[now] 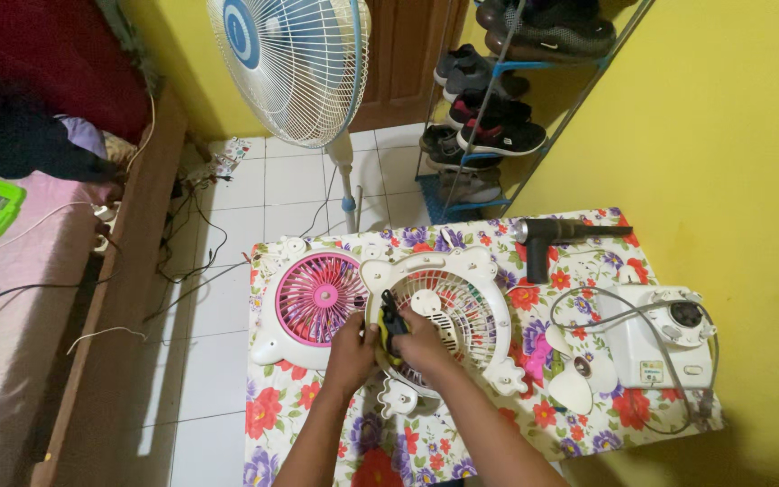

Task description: The person services a small desk fan on a table. They remove the fan blades and front cover, use a screwdriver to unscrew and open the motor housing, work on the internal components, then reattach the blades and handle the fan guard while reassembling the fan.

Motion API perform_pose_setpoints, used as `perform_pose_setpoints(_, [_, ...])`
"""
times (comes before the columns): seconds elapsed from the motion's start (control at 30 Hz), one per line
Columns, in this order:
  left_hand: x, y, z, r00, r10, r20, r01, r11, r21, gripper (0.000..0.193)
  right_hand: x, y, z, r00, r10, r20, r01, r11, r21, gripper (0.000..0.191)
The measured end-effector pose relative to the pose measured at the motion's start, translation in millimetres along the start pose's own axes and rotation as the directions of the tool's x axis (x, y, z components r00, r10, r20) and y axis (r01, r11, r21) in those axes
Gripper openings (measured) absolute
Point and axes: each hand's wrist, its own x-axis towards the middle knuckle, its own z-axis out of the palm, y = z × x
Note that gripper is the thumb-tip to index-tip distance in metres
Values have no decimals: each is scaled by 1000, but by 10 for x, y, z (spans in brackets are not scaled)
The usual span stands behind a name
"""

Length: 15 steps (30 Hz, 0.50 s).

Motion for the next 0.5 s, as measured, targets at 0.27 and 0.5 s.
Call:
perform_pose_setpoints(0.27, [4,105,-76,1000,10,14,-10,1000,3,33,-167,-31,-622,998,25,56,-54,791,610,52])
perform_pose_setpoints(0.5, [-14,229,-62,928,298,-223,-239,936,259,34,-402,-75,-1463,942,-15,-334,221,778,588,49])
